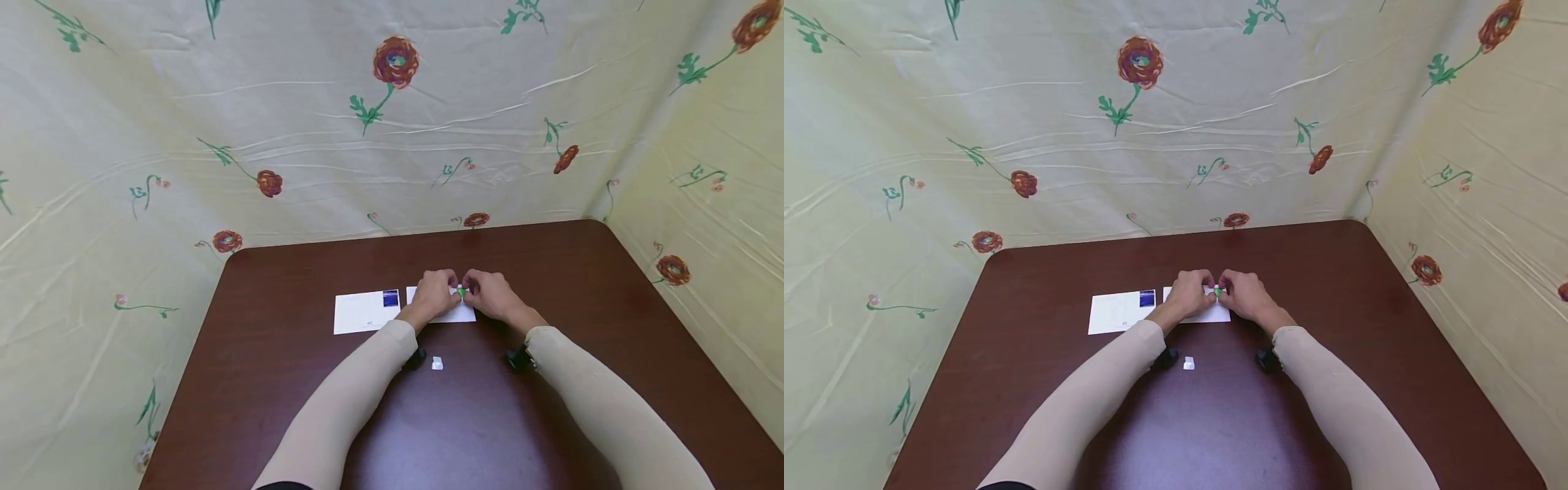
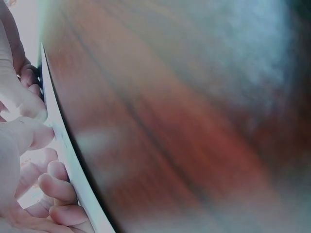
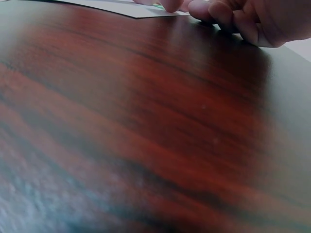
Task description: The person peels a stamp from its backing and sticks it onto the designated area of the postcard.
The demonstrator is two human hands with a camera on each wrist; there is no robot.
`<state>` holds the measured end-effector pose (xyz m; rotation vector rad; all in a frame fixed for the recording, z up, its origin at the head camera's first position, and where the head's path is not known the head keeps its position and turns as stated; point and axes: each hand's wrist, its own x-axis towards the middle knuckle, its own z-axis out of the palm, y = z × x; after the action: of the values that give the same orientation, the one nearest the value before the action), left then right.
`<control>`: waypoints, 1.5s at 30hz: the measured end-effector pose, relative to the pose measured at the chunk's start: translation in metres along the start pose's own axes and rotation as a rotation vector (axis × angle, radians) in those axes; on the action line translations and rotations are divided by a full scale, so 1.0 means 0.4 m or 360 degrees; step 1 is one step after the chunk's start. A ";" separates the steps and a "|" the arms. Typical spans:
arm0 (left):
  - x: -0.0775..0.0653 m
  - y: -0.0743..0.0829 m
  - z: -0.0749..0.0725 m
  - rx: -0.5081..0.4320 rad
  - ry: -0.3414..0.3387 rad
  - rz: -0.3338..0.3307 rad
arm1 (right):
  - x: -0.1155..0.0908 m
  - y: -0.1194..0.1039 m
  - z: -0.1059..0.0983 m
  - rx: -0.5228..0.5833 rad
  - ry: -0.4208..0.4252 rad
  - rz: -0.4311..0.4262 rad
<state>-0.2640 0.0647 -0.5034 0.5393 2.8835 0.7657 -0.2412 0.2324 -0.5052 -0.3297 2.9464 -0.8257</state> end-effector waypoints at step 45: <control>-0.015 0.001 -0.060 -0.0062 -0.0257 0.0091 | 0.002 0.031 -0.007 -0.0174 0.0039 -0.0169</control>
<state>-0.2629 0.0517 -0.4822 0.6501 2.7107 0.7477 -0.2445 0.2439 -0.5091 -0.4899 3.0264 -0.6847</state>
